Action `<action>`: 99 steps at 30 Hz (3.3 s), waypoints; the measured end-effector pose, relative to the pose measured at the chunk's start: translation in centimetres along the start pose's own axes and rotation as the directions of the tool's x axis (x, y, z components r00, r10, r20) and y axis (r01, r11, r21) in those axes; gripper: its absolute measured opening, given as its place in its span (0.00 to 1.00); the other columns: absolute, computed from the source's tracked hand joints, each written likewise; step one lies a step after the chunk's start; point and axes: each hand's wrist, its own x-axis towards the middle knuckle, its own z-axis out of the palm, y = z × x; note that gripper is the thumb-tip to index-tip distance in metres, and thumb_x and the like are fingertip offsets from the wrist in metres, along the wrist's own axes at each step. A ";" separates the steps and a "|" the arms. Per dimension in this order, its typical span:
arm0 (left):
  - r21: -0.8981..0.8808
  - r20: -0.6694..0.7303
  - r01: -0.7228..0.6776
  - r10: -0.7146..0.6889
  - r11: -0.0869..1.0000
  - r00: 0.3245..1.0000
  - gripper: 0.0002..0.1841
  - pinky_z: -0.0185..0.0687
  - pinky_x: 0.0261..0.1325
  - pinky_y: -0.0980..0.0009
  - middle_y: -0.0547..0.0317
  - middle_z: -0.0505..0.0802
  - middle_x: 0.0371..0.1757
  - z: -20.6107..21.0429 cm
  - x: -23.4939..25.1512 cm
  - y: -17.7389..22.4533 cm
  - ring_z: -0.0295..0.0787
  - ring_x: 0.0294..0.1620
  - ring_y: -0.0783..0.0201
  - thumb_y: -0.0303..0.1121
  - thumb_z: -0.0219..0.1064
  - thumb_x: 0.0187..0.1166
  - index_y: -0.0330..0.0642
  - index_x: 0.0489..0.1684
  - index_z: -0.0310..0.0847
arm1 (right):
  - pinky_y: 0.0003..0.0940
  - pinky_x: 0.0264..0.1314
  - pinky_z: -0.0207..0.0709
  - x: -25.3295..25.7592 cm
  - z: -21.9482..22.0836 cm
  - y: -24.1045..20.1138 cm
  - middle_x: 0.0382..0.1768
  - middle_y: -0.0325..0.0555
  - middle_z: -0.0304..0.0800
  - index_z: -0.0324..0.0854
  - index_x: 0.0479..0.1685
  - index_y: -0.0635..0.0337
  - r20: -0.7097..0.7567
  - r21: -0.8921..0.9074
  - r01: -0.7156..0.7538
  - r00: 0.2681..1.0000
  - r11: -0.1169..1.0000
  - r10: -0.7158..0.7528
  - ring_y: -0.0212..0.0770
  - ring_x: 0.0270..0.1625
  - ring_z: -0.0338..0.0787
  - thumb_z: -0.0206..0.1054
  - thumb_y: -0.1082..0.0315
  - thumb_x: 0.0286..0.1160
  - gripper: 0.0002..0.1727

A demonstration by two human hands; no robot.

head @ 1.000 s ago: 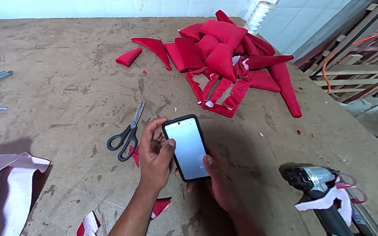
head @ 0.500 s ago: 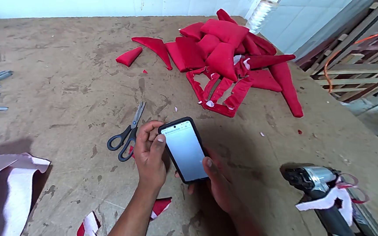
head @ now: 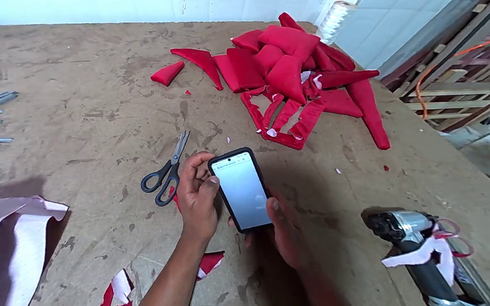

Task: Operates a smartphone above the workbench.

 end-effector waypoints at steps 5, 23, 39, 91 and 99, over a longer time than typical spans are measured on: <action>0.014 0.016 0.001 -0.002 1.000 1.000 0.20 0.89 0.53 0.69 0.54 0.91 0.48 0.1 -0.1 0.0 0.90 0.48 0.65 0.26 0.59 0.80 0.43 0.71 0.75 | 0.44 0.27 0.94 -0.1 -0.1 0.1 0.54 0.60 0.92 0.68 0.76 0.58 0.003 0.008 0.009 1.000 1.000 -0.009 0.57 0.46 0.97 0.53 0.33 0.83 0.39; 0.049 0.000 0.002 -0.002 0.999 1.000 0.19 0.89 0.49 0.70 0.55 0.90 0.44 0.1 0.0 0.1 0.90 0.43 0.66 0.26 0.60 0.80 0.43 0.70 0.76 | 0.44 0.27 0.94 0.0 -0.2 0.2 0.54 0.61 0.91 0.68 0.76 0.60 0.008 0.001 0.026 1.000 1.000 -0.026 0.57 0.46 0.97 0.50 0.32 0.83 0.41; 0.025 -0.022 -0.007 0.007 1.000 1.000 0.17 0.88 0.52 0.67 0.55 0.89 0.50 -0.2 0.3 -0.2 0.89 0.48 0.64 0.41 0.54 0.90 0.42 0.65 0.80 | 0.43 0.26 0.93 0.0 -0.1 0.2 0.55 0.61 0.91 0.68 0.75 0.60 0.009 0.000 0.013 1.000 1.000 -0.013 0.56 0.45 0.97 0.52 0.32 0.82 0.40; 0.071 0.011 0.017 -0.018 0.997 1.000 0.23 0.90 0.47 0.70 0.52 0.90 0.45 0.1 0.0 0.1 0.90 0.43 0.63 0.25 0.66 0.75 0.43 0.70 0.74 | 0.45 0.26 0.94 0.1 -0.2 0.4 0.55 0.61 0.91 0.68 0.76 0.60 0.008 0.000 0.019 1.000 1.000 -0.019 0.58 0.46 0.97 0.49 0.30 0.82 0.42; 0.104 -0.091 -0.042 0.051 0.994 0.994 0.20 0.90 0.42 0.73 0.56 0.89 0.44 0.1 0.1 0.2 0.89 0.39 0.66 0.36 0.77 0.73 0.45 0.60 0.78 | 0.39 0.26 0.93 0.0 0.4 0.3 0.53 0.55 0.92 0.71 0.73 0.60 0.005 -0.104 0.033 0.999 0.994 -0.032 0.51 0.45 0.97 0.50 0.29 0.81 0.42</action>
